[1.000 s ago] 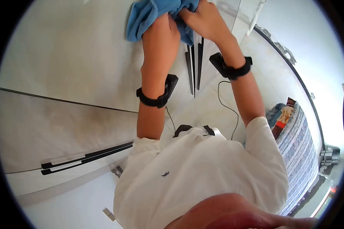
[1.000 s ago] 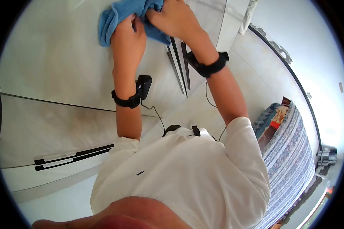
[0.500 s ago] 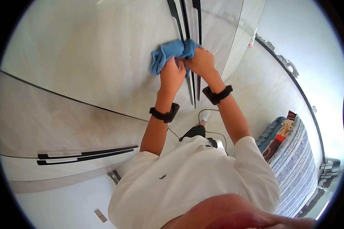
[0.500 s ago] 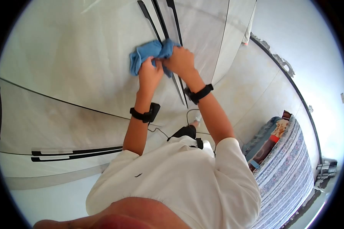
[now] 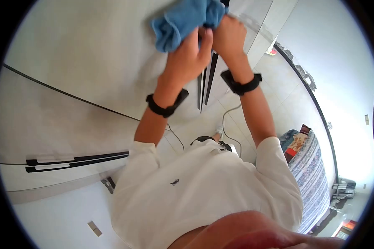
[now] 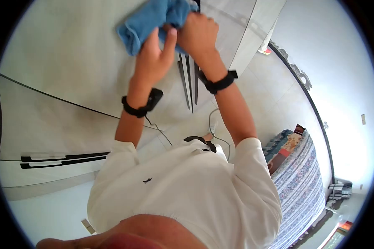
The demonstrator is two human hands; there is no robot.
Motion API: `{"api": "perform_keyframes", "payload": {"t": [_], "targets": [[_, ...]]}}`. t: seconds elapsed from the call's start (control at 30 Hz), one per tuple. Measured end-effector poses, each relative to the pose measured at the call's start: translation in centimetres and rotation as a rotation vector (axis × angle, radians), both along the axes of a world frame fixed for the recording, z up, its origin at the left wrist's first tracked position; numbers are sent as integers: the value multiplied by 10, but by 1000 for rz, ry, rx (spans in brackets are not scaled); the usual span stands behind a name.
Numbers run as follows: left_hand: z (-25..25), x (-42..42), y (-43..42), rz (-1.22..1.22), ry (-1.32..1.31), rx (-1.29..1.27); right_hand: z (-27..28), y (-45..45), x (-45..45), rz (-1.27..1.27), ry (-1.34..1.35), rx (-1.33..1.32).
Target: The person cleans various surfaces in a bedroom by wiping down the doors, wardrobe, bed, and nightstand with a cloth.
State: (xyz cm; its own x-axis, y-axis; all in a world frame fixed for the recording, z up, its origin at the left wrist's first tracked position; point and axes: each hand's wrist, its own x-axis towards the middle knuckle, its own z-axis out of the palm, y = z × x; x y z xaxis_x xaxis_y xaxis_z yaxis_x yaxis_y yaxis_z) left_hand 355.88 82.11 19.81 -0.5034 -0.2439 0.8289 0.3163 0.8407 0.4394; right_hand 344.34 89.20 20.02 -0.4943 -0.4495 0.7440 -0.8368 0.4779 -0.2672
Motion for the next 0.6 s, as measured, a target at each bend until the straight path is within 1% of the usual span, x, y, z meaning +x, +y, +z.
{"api": "perform_keyframes", "payload": {"t": [0.03, 0.07, 0.1, 0.13, 0.17, 0.27, 0.3, 0.37, 0.4, 0.47, 0.5, 0.57, 0.6], "targets": [[6, 0, -4, 7, -4, 11, 23, 1, 9, 50, -30, 1], [10, -4, -12, -2, -14, -16, 33, 0, 14, 99, -62, -7], [13, -9, -20, -11, -24, -48, 31, -3, 13, 106, -66, -8], [5, -14, -28, 2, 16, -104, 27, -5, 11, 84, -69, -10], [-1, -13, -27, 4, 6, -108, 21, -5, 8, 59, -75, -13], [-15, -3, -11, 25, -94, 30, -13, -12, -7, 28, -146, 49], [-22, -1, -11, 27, -111, 33, -24, -10, -5, 30, -162, 51], [-42, -3, -14, -15, -104, 116, -41, -8, -2, 25, -201, 76], [-53, -1, -16, -13, -113, 115, -56, -9, -1, 27, -210, 75], [-80, 2, -22, -14, -271, 218, -89, -10, -4, 1, -274, 155], [-94, 2, -25, -15, -272, 210, -97, -8, -1, 0, -275, 146], [-118, 3, -32, -114, -382, 467, -110, -3, 6, 22, -375, 209], [-120, 6, -32, -158, -404, 531, -117, -2, 7, 54, -435, 240]]}}
